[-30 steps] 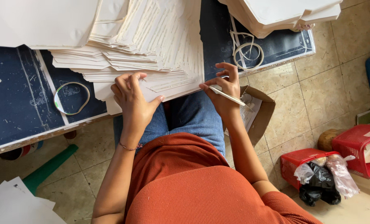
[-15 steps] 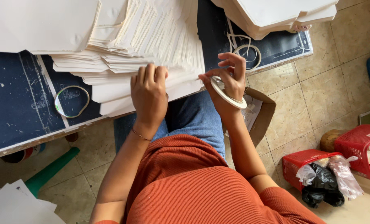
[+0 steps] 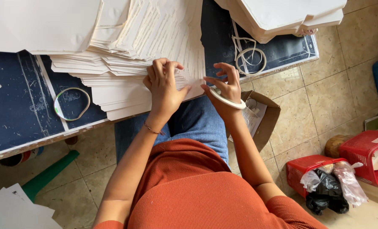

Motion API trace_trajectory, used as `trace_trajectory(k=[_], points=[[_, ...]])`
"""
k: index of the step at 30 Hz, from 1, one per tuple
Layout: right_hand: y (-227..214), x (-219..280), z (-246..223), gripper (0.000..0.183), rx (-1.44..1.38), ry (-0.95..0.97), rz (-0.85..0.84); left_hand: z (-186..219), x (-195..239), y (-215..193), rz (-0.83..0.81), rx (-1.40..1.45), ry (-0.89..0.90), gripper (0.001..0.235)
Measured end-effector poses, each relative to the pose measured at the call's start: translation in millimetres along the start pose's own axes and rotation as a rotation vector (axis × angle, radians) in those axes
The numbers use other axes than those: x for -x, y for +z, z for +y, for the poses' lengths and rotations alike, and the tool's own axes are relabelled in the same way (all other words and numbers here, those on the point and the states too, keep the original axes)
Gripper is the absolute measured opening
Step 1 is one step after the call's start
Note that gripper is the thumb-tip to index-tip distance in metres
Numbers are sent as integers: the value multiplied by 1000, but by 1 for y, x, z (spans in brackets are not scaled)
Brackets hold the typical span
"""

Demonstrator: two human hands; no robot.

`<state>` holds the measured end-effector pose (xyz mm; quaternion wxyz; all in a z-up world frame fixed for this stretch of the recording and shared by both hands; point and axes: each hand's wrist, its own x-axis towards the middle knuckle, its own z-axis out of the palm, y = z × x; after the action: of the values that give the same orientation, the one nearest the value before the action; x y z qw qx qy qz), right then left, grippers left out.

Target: The person sits and handles a stack of papers, repeatedly picking up individual sheets and placing them into a larger stack. They also handle a roll of white tape, unrolling a length and placing it on the table before returning to the papers.

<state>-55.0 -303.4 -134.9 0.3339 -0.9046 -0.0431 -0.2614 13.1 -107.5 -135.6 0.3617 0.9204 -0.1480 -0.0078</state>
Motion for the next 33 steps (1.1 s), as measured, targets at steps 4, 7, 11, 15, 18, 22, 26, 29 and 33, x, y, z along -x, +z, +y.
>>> trace_trajectory(k=[4, 7, 11, 15, 18, 22, 26, 29, 33], points=[[2, 6, -1, 8, 9, -26, 37, 8, -1, 6, 27, -23, -40, 76], [3, 12, -5, 12, -12, -55, 61, 16, -2, 5, 57, -25, -54, 81], [-4, 21, -21, 5, 103, -112, 127, 17, -2, 7, 73, -36, -43, 78], [-13, 23, -36, 6, 115, -25, 158, 3, -3, 17, 122, -11, -15, 70], [6, 18, -46, 9, -54, 109, 32, -33, -5, -8, 90, 390, 109, 51], [37, 17, -63, 11, -136, 71, -72, -44, 26, -58, 7, 80, -69, 72], [57, 18, -69, 13, -140, 94, -144, -54, 47, -66, -6, -4, -174, 83], [63, 20, -66, 13, -80, 73, -164, -55, 51, -61, 15, 45, -180, 86], [58, 20, -67, 5, -88, 70, -126, -50, 50, -58, 12, 46, -206, 91]])
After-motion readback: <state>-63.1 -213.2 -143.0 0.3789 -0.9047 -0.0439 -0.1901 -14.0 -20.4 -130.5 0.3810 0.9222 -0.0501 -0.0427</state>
